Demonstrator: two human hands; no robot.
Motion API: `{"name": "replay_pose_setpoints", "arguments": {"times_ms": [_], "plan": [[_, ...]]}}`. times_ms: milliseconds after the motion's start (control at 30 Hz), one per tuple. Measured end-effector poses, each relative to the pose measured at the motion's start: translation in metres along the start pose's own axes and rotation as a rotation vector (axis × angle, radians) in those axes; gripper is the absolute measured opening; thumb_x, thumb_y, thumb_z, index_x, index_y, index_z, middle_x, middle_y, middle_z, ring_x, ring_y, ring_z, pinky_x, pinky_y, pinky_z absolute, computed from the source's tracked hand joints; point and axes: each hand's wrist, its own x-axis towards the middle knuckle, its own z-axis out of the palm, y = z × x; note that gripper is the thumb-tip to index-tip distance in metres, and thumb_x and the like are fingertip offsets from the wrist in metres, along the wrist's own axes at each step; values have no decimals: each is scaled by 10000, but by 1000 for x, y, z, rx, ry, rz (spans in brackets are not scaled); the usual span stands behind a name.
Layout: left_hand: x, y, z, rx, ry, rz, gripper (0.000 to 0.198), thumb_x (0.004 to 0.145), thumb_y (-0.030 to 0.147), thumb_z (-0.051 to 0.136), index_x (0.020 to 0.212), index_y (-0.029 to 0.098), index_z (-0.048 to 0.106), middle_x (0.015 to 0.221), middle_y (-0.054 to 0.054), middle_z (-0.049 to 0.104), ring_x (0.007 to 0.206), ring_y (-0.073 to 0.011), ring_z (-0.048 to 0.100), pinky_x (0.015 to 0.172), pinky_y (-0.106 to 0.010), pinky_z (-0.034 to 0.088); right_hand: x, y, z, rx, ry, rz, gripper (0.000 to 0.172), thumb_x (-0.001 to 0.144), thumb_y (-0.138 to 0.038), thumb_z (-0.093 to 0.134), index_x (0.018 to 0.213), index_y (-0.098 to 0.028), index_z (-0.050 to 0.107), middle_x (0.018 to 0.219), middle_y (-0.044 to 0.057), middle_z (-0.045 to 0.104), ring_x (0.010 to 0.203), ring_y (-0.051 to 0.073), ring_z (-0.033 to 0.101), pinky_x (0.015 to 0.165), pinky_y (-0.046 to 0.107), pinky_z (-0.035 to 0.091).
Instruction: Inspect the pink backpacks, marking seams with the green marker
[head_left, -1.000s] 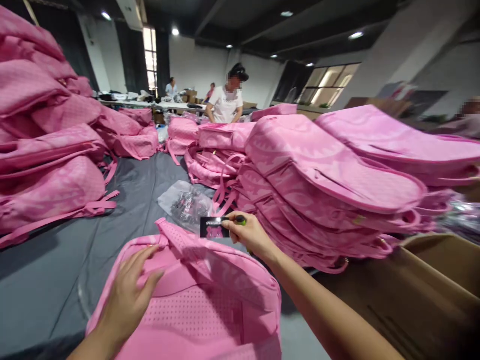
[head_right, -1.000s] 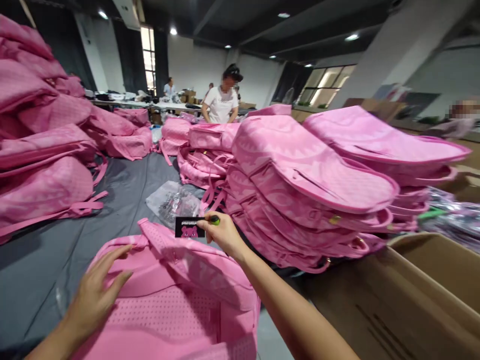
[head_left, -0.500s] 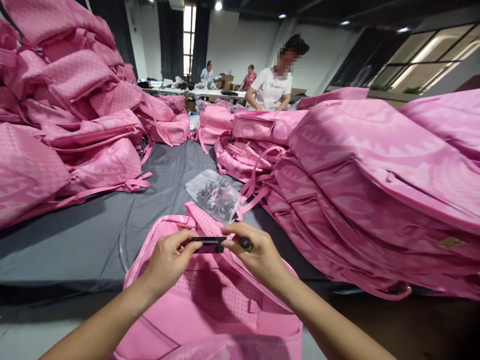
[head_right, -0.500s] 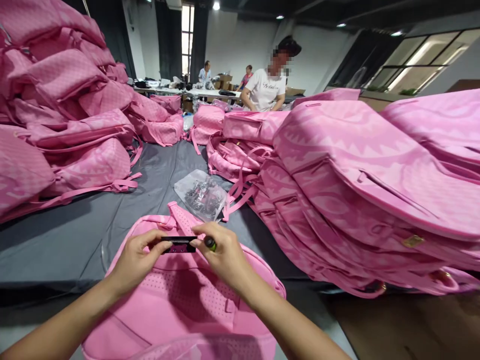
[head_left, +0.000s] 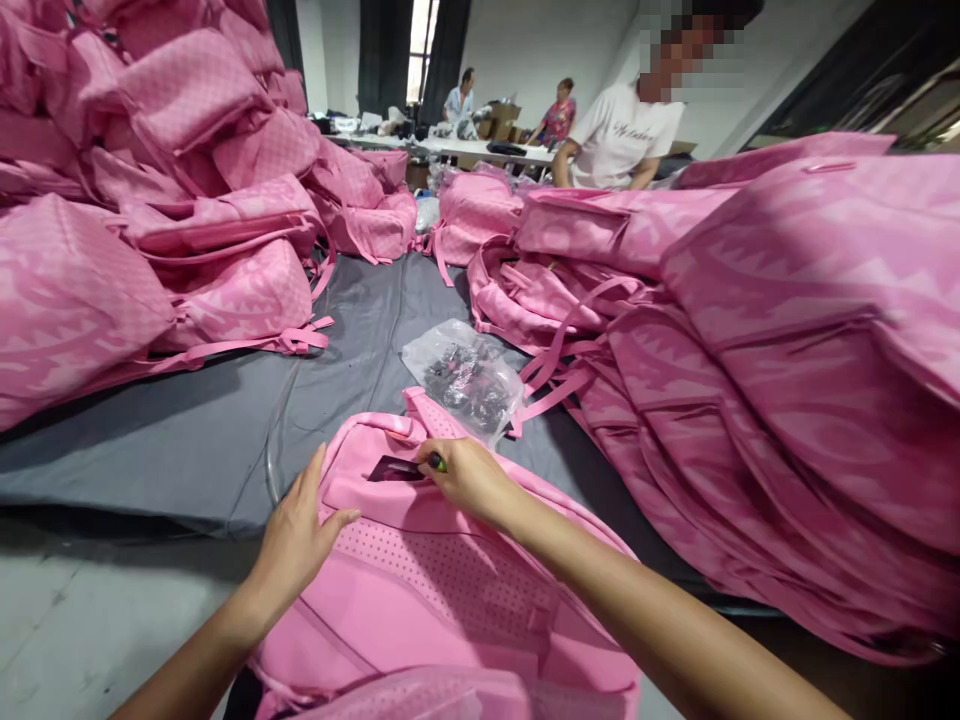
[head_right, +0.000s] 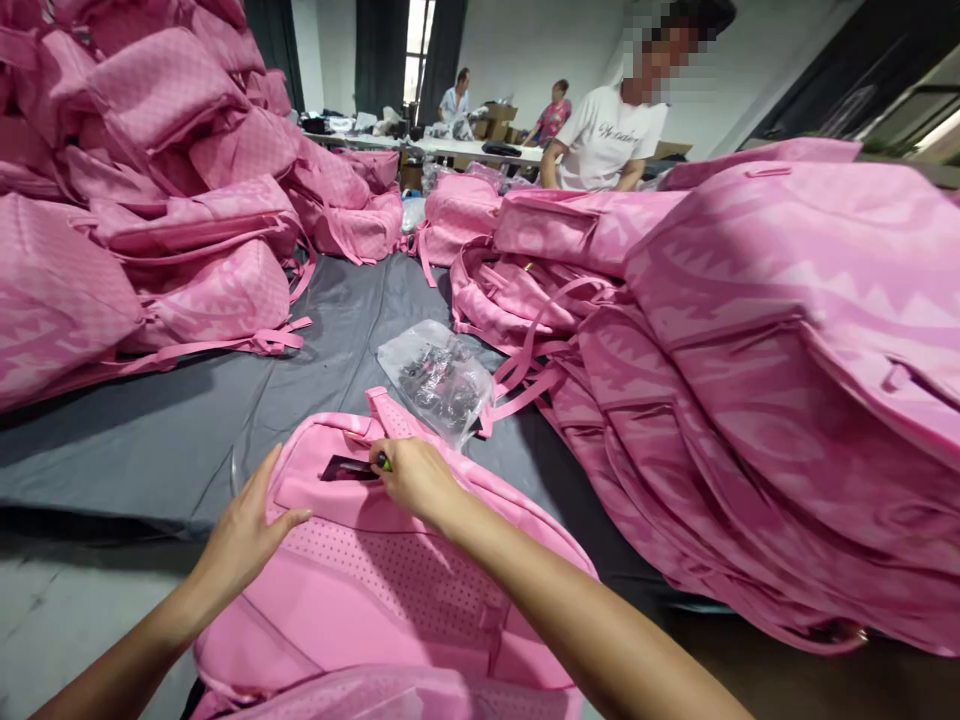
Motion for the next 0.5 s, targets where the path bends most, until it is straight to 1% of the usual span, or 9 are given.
{"name": "replay_pose_setpoints", "arguments": {"times_ms": [67,167,300,400,500], "plan": [[-3,-2,2,-1,43,33,778,905,454,603,1540,194,237,1522,-140,433,1384,-286,458,1109,-462,453,8,-1,2,-45,-70,-10,216,832,-95,576,910,-216,737,844,29,724,757,160,638,623,224,353],[-5,-3,2,30,95,111,776,905,481,603,1535,200,249,1491,-148,474,1345,-277,507,1083,-435,482,18,-5,2,-136,-192,-53,222,780,-96,601,872,-230,752,778,27,707,708,167,615,585,242,300],[-5,-4,3,83,137,178,774,916,516,570,1538,204,233,1458,-164,507,1300,-279,552,1030,-420,524,31,-16,6,-215,-362,-203,299,793,-94,608,969,-283,759,766,10,697,716,163,616,566,257,261],[-2,-3,6,129,154,165,752,931,481,557,1540,199,217,1426,-177,534,1254,-286,590,970,-416,559,39,-22,9,-253,-431,-288,313,831,-96,588,1013,-294,748,783,8,699,751,168,636,564,261,270],[1,-1,7,135,160,156,740,933,459,563,1532,184,227,1401,-184,554,1230,-293,607,955,-419,567,42,-24,7,-300,-450,-324,291,862,-88,574,1026,-255,747,820,43,709,796,193,657,592,257,320]]}}
